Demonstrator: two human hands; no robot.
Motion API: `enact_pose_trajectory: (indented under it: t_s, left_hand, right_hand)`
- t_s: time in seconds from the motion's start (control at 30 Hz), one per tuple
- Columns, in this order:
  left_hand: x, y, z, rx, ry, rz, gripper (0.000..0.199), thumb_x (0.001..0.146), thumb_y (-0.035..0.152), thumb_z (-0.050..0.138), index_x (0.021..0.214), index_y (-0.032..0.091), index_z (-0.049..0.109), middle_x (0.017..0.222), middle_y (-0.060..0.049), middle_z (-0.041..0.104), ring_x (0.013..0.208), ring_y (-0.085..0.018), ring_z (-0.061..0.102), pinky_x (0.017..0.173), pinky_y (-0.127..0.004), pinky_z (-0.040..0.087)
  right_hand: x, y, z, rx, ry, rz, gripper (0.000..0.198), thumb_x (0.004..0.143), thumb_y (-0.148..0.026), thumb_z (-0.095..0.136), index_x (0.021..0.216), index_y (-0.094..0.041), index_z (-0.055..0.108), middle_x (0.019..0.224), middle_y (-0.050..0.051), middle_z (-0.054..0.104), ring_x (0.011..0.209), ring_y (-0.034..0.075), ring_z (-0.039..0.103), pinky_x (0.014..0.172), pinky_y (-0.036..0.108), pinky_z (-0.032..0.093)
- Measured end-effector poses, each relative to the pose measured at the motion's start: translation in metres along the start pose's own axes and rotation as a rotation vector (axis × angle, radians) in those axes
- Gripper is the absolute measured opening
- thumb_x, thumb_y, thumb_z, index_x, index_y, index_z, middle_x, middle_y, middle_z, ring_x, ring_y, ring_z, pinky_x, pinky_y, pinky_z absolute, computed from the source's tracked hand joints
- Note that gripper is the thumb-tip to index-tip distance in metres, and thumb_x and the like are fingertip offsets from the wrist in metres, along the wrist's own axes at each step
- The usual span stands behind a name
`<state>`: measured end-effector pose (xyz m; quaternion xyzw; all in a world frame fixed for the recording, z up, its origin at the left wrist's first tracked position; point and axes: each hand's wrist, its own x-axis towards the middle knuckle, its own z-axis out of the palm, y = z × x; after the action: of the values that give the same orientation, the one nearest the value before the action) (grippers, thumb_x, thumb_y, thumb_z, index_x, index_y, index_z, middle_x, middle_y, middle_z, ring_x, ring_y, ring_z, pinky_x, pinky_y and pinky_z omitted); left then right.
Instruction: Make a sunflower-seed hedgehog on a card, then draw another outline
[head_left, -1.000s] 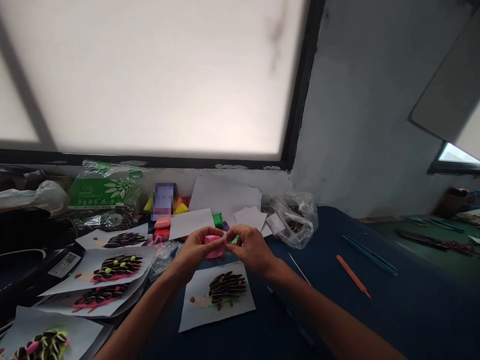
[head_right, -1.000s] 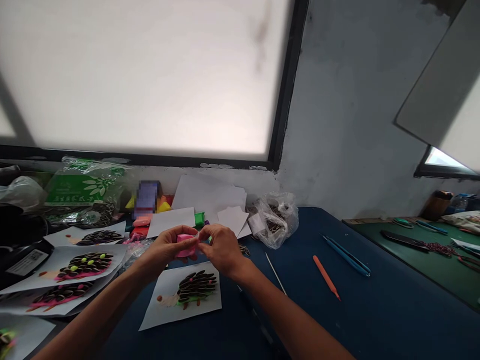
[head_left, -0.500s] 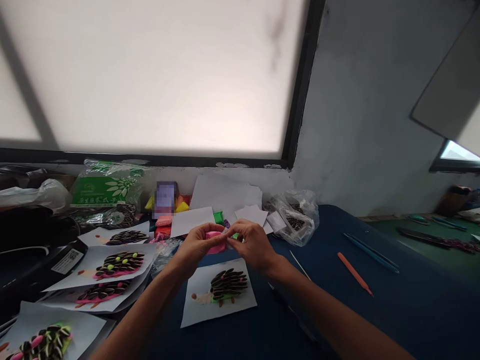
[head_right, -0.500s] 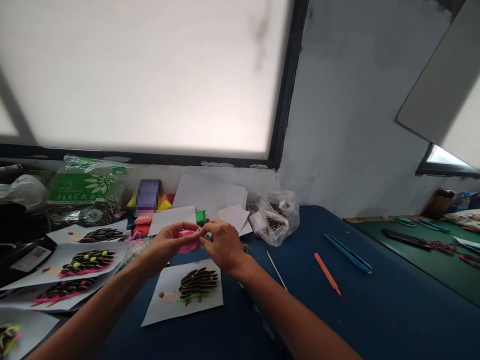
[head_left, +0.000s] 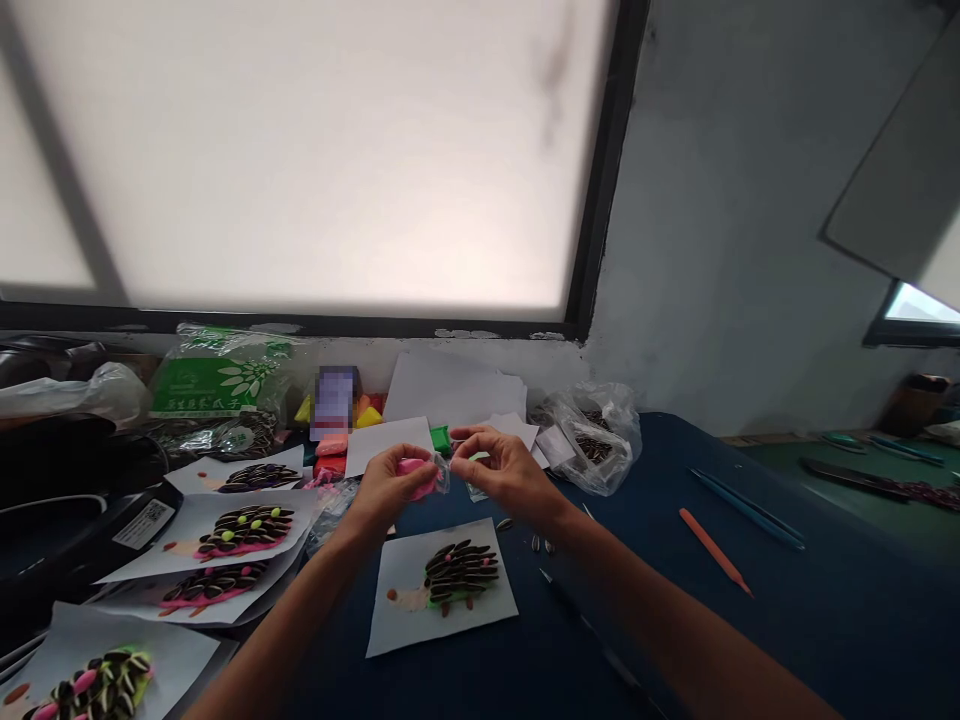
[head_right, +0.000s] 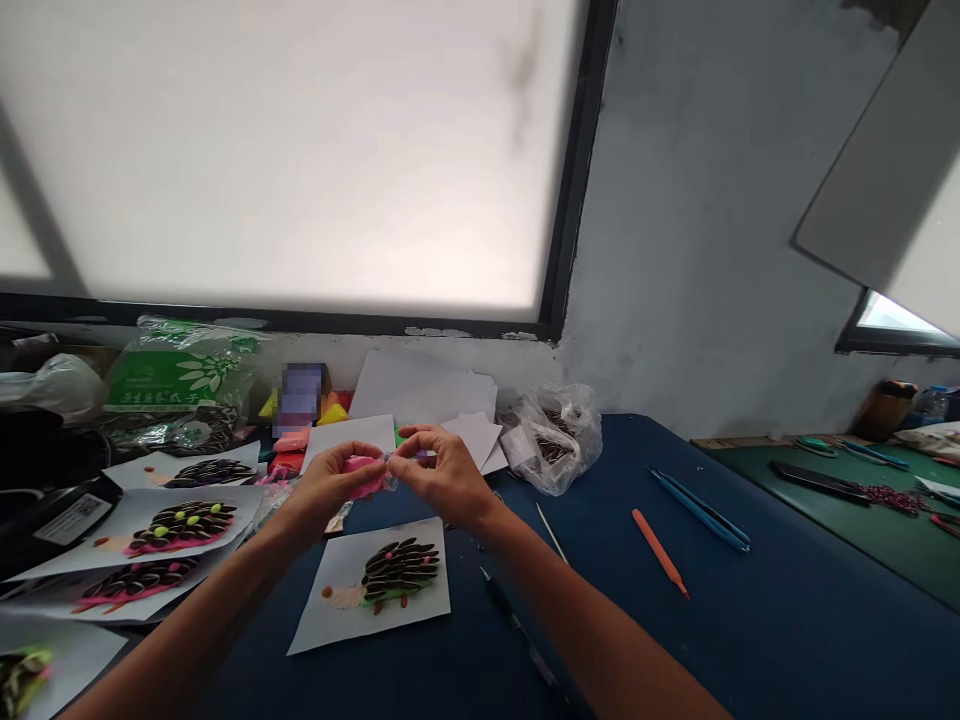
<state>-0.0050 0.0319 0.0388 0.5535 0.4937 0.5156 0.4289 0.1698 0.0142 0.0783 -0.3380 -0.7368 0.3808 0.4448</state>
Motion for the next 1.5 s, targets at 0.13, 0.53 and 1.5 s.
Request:
enact_pose_trajectory:
  t_s: [0.13,0.53,1.5]
  left_hand:
    - [0.007,-0.011,-0.015,0.138,0.119,0.032,0.035,0.065,0.045,0.071,0.084,0.016,0.065,0.077,-0.006,0.069,0.075,-0.024,0.067,0.066,-0.034,0.052]
    - [-0.007,0.018,0.013,0.078,-0.248,-0.018,0.051,0.078,0.062,0.056,0.086,0.014,0.072,0.085,-0.009,0.072,0.075,-0.021,0.064,0.061,-0.028,0.046]
    - [-0.015,0.016,0.013,-0.318,-0.397,-0.183,0.046,0.067,0.057,0.075,0.063,0.015,0.058,0.046,0.007,0.047,0.043,-0.007,0.043,0.047,-0.021,0.035]
  right_hand:
    - [0.005,0.004,-0.009,0.069,0.039,0.087,0.019,0.074,-0.033,0.069,0.073,-0.014,0.066,0.099,0.009,0.065,0.093,0.02,0.061,0.075,0.029,0.048]
    - [0.005,0.022,-0.004,0.04,0.055,0.093,0.011,0.073,-0.024,0.065,0.073,-0.014,0.068,0.063,-0.001,0.059,0.054,0.009,0.044,0.049,0.022,0.034]
    - [0.001,0.01,-0.005,0.021,-0.085,0.073,0.018,0.078,-0.026,0.067,0.087,-0.011,0.072,0.072,0.003,0.066,0.056,0.01,0.051,0.051,0.022,0.041]
